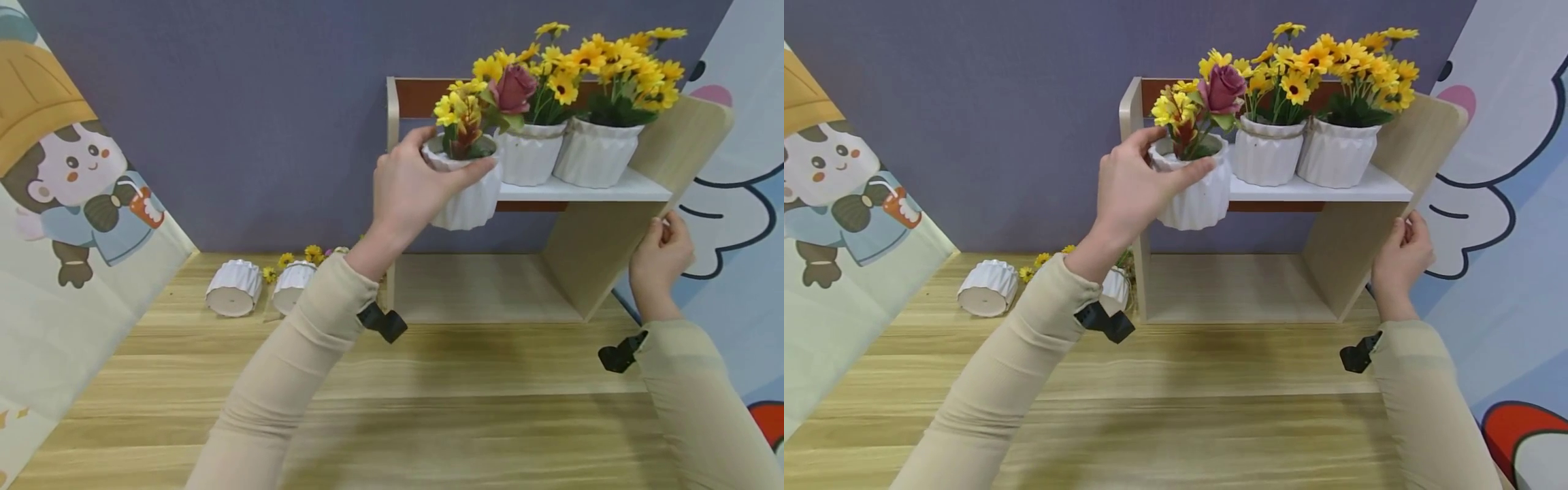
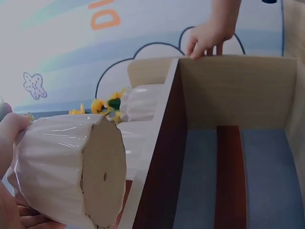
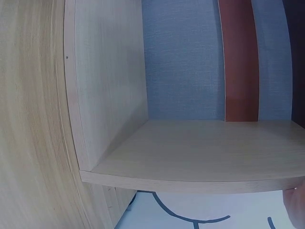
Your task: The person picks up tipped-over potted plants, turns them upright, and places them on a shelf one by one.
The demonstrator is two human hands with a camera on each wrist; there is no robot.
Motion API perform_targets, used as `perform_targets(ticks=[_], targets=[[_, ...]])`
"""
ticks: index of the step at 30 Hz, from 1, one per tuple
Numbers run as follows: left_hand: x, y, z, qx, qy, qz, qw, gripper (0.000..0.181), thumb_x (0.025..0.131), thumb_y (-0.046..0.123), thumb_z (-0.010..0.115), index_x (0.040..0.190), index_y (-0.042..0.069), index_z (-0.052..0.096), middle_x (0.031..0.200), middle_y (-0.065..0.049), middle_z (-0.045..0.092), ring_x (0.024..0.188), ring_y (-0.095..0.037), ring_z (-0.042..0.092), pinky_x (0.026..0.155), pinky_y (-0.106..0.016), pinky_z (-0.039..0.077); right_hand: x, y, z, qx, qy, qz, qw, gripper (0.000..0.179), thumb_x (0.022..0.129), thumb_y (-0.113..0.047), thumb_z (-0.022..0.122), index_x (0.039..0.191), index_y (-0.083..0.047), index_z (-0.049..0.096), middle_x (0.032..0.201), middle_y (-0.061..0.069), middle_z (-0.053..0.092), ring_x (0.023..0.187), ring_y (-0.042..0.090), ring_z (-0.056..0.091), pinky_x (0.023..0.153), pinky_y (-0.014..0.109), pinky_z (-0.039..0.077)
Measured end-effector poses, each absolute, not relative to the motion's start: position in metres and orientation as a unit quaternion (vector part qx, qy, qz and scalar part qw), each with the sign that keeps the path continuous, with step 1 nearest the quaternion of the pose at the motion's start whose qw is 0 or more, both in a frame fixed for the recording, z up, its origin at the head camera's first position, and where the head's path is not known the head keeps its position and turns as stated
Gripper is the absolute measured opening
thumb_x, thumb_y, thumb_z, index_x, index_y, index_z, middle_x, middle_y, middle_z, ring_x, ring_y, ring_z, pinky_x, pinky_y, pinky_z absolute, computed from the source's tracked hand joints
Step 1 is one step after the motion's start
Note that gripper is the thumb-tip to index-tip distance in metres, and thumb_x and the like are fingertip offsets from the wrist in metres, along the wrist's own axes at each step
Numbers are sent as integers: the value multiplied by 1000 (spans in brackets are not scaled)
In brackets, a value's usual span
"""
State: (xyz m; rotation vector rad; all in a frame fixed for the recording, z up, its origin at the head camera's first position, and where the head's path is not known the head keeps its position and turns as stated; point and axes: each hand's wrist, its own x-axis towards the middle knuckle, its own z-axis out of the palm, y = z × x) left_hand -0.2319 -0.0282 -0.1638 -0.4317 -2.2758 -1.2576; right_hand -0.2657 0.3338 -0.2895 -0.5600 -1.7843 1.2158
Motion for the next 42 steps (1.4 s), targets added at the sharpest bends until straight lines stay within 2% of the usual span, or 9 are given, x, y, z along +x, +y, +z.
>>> perform_targets(ticks=[4,12,18,23,26,31,35,38,42], targets=[[-240,-24,-157,-147,-845,-450,250,86,61,66,69,129,16,50,79,1,68,56,-7,58,51,-24,43,-265,333,-287,-228,-720,489,437,27,94,-26,47,118,-27,60,92,-18,59,74,-9,51,69,11,38],[-253,-16,-156,-123,-865,-426,233,90,60,70,66,132,18,47,56,2,56,46,-10,50,42,-24,36,-264,334,-288,-223,-724,484,438,27,94,-26,47,118,-26,60,81,-25,52,71,-10,49,67,12,37],[-263,-13,-154,-105,-878,-401,241,90,61,71,64,131,16,48,51,3,47,42,-9,41,42,-24,34,-266,335,-289,-220,-721,488,439,27,94,-25,47,117,-26,61,83,-24,54,73,-9,50,69,12,38],[-271,-9,-152,-95,-885,-396,228,91,63,70,64,132,14,46,50,3,47,41,-9,41,44,-23,36,-267,335,-289,-227,-723,489,431,28,94,-25,47,118,-26,60,81,-25,52,73,-9,50,70,11,38],[-275,-5,-150,-92,-886,-403,211,93,65,69,63,135,12,42,49,3,45,40,-9,40,43,-23,36,-267,335,-289,-225,-720,493,433,27,94,-24,47,118,-26,61,82,-25,52,74,-9,50,70,11,38],[-281,3,-151,-84,-886,-403,213,94,67,67,63,136,9,39,50,4,39,39,-8,36,39,-22,30,-266,335,-290,-220,-721,483,446,27,94,-22,47,117,-23,61,79,-26,49,72,-11,48,69,12,37],[-287,7,-152,-77,-890,-394,217,92,68,67,62,136,8,40,59,2,49,46,-9,45,41,-23,35,-266,336,-291,-223,-721,483,444,27,94,-23,47,117,-24,61,81,-26,51,72,-10,49,69,12,38],[-291,9,-151,-67,-900,-374,215,91,69,69,59,135,9,40,84,-1,61,63,-12,56,49,-24,42,-266,336,-291,-224,-719,491,438,27,94,-24,47,117,-25,61,85,-23,55,73,-9,50,69,11,38],[-296,11,-150,-61,-913,-339,218,92,71,73,53,135,9,39,114,-4,60,82,-14,61,64,-25,49,-266,335,-288,-218,-715,499,438,27,94,-22,47,117,-24,61,87,-21,57,75,-8,52,69,12,39]])
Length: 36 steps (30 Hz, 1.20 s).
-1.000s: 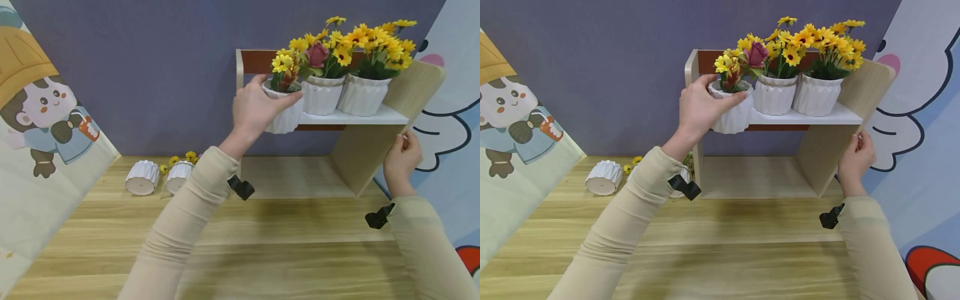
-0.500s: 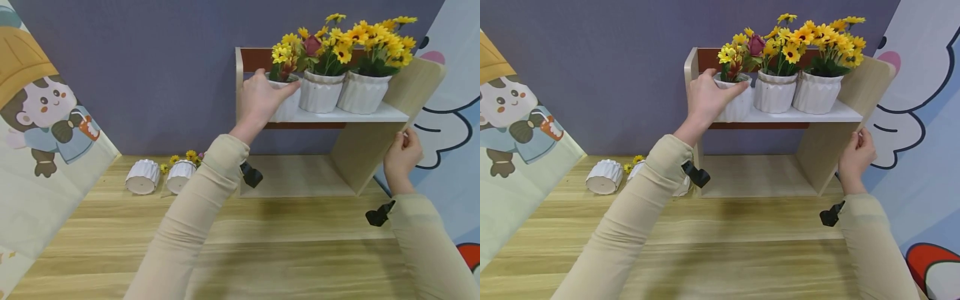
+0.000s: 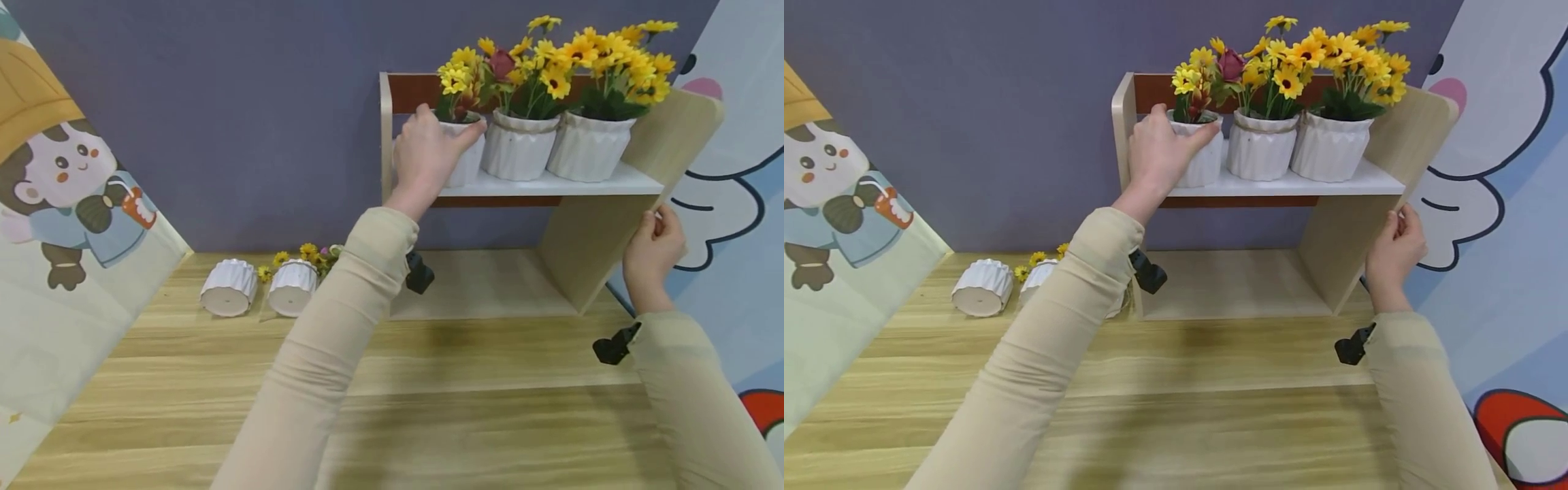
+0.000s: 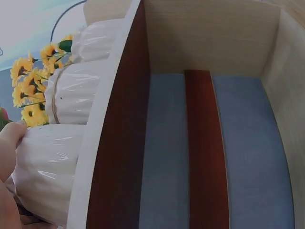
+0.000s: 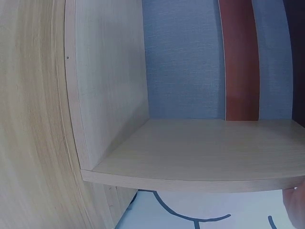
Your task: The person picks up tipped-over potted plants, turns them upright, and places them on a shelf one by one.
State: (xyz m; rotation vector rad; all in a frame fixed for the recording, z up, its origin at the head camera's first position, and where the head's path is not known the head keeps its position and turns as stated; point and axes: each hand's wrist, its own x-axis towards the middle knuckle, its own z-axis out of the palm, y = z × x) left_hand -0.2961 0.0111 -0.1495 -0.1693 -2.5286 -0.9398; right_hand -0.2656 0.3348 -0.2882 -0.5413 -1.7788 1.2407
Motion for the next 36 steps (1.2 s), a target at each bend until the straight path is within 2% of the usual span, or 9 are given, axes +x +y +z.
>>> perform_targets(ticks=[7,14,18,22,28,32,36], targets=[[-302,13,-150,-54,-915,-333,221,97,71,74,50,139,7,33,129,-6,51,101,-15,58,77,-24,50,-267,330,-285,-219,-720,490,440,27,94,-23,47,117,-25,61,82,-24,54,73,-9,51,68,12,38],[-299,14,-148,-44,-933,-309,177,106,74,75,44,146,6,8,148,-6,27,124,-15,43,91,-25,45,-266,331,-287,-231,-719,490,435,26,94,-25,48,116,-27,61,80,-26,53,71,-10,50,68,12,38],[-295,8,-149,-60,-936,-301,170,102,78,70,44,146,4,6,150,-7,20,131,-15,34,100,-25,37,-265,331,-288,-232,-719,495,430,26,94,-25,48,116,-27,61,83,-24,55,73,-9,50,69,12,38],[-287,-1,-151,-84,-930,-321,160,91,83,61,48,146,6,10,149,-5,25,132,-14,33,104,-24,32,-266,332,-288,-234,-719,489,434,26,94,-24,48,116,-27,61,83,-23,56,72,-10,50,69,11,38],[-274,-16,-161,-130,-905,-363,182,71,87,45,54,142,10,27,139,-4,42,125,-15,42,99,-25,38,-266,333,-287,-228,-716,494,438,26,93,-24,49,115,-27,62,80,-25,54,71,-9,51,69,11,38],[-264,-26,-170,-147,-893,-386,181,66,87,42,55,141,11,32,138,-2,43,125,-14,41,99,-26,38,-266,333,-287,-232,-714,498,435,25,93,-25,49,114,-29,62,76,-26,53,69,-9,50,67,12,37],[-254,-37,-179,-149,-879,-410,191,57,86,40,58,134,13,42,131,-1,50,117,-13,49,94,-27,42,-267,334,-288,-231,-715,494,437,24,93,-25,49,112,-30,63,74,-27,53,68,-9,50,66,12,37]])
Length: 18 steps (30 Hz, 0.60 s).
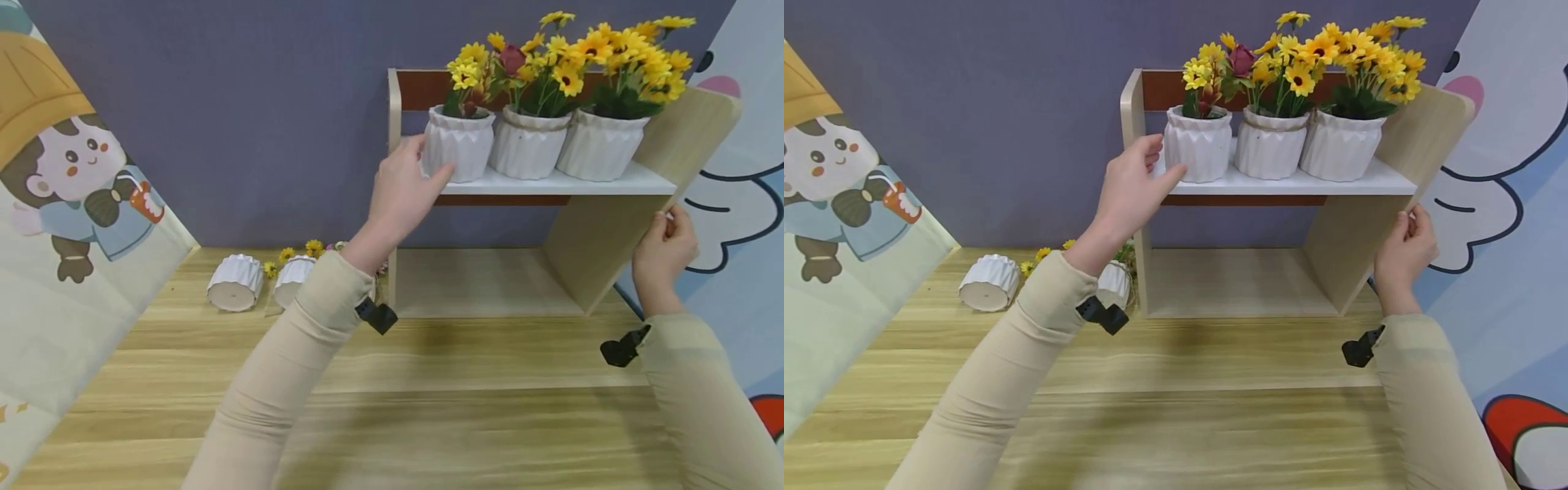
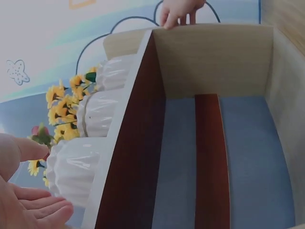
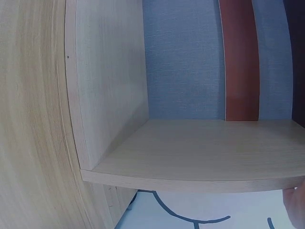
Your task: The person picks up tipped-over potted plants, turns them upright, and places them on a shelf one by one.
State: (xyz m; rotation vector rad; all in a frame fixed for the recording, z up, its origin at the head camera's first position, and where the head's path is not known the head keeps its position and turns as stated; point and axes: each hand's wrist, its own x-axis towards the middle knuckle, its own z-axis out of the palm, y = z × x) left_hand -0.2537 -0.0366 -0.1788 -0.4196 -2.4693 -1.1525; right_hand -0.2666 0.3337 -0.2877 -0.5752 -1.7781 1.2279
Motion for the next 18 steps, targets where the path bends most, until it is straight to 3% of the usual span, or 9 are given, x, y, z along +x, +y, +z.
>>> perform_targets(ticks=[4,8,12,18], targets=[[-248,-50,-189,-162,-855,-442,218,42,85,34,61,121,12,55,109,-1,63,96,-10,59,77,-24,48,-267,334,-288,-230,-714,494,439,24,93,-24,49,112,-30,63,74,-27,53,67,-9,50,65,12,37],[-248,-67,-201,-165,-843,-449,245,27,86,31,61,105,12,63,88,0,67,76,-9,59,64,-23,46,-268,335,-288,-228,-714,497,438,25,93,-24,49,113,-29,63,74,-26,53,67,-9,50,65,12,37],[-253,-85,-213,-142,-844,-451,254,21,86,30,60,96,13,66,82,1,66,70,-10,57,60,-24,43,-268,335,-288,-226,-709,505,437,25,93,-22,49,113,-28,63,75,-26,53,68,-9,50,65,13,37],[-257,-107,-233,-107,-851,-449,253,22,87,30,59,97,13,66,81,-2,65,67,-14,56,58,-27,42,-269,335,-288,-228,-703,515,435,25,93,-22,49,113,-29,63,81,-23,57,72,-8,52,67,12,38]])
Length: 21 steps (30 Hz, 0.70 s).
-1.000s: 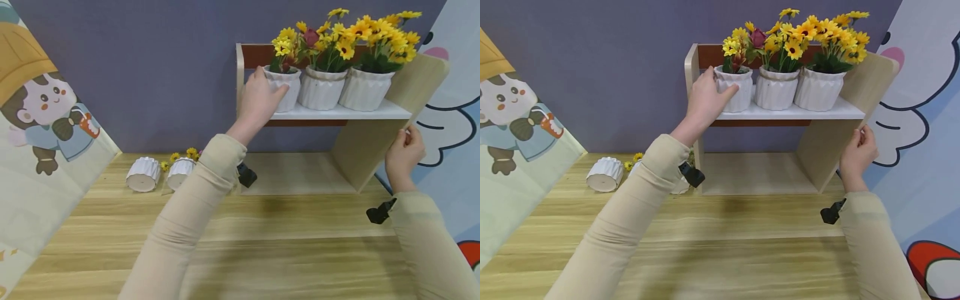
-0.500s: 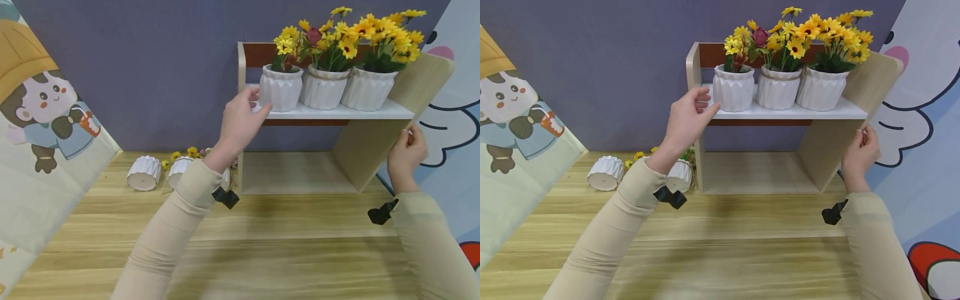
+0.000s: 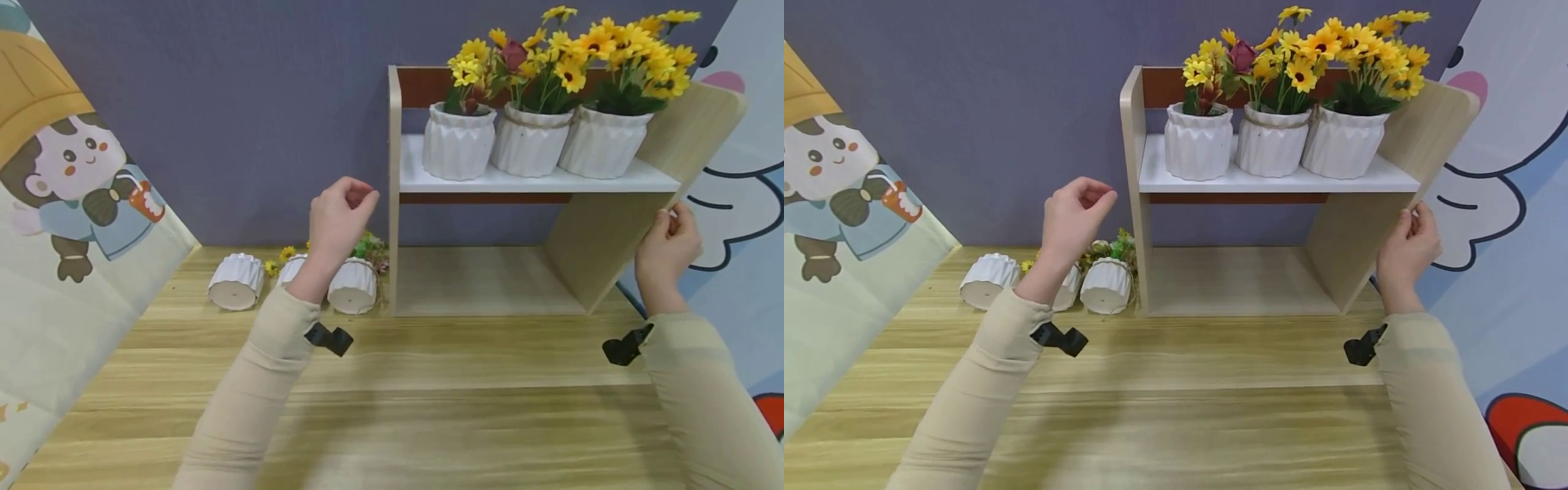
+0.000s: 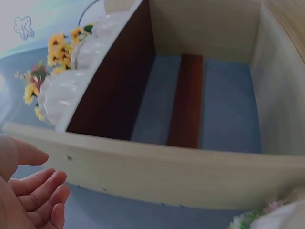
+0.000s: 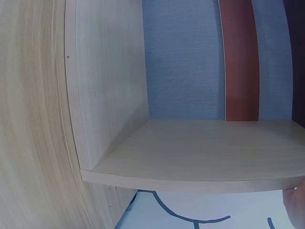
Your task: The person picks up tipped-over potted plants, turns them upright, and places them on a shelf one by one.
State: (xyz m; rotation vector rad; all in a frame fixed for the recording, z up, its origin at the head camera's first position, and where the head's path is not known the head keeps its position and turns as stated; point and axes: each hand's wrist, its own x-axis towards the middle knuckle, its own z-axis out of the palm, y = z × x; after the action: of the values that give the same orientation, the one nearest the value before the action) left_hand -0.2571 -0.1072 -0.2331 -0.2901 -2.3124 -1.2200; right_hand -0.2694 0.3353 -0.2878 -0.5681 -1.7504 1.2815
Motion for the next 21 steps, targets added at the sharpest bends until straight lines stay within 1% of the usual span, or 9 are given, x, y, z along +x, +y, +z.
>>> perform_targets(ticks=[4,9,12,13,17,19,21], targets=[[-257,-117,-246,-89,-866,-441,220,25,88,32,57,102,12,64,86,-3,65,65,-17,58,58,-30,45,-269,338,-288,-230,-701,520,431,25,93,-22,50,113,-29,63,85,-21,58,73,-7,53,69,11,39],[-262,-128,-264,-70,-905,-395,140,33,89,33,55,111,9,60,101,-8,64,81,-21,61,67,-35,49,-271,337,-287,-233,-705,517,426,25,93,-24,50,114,-29,62,83,-22,57,73,-7,52,69,11,39],[-267,-134,-278,-63,-926,-359,98,36,89,33,54,113,6,57,103,-11,63,85,-25,60,69,-38,49,-270,336,-286,-235,-708,511,427,25,93,-25,50,114,-30,62,84,-22,58,73,-8,53,69,11,39],[-270,-136,-284,-61,-932,-347,88,37,89,33,54,114,5,56,101,-12,62,84,-26,60,68,-38,49,-269,335,-286,-234,-709,509,427,25,93,-25,49,114,-29,62,85,-22,58,73,-8,53,69,12,39],[-279,-141,-308,-51,-951,-300,60,44,89,34,54,117,1,52,106,-16,59,86,-29,59,70,-40,49,-268,334,-287,-231,-715,502,429,26,93,-24,49,114,-28,62,82,-23,56,72,-8,52,68,11,39],[-282,-143,-317,-47,-957,-284,43,51,89,36,54,122,-2,48,113,-20,56,91,-32,58,73,-43,49,-269,335,-288,-231,-716,500,429,26,93,-23,49,114,-28,62,80,-24,55,71,-8,52,66,11,39],[-284,-142,-325,-43,-961,-270,30,59,88,38,54,128,-4,44,122,-25,50,101,-37,54,79,-47,47,-269,336,-288,-228,-714,500,434,25,93,-23,49,113,-28,63,78,-25,55,70,-8,51,66,11,38]])
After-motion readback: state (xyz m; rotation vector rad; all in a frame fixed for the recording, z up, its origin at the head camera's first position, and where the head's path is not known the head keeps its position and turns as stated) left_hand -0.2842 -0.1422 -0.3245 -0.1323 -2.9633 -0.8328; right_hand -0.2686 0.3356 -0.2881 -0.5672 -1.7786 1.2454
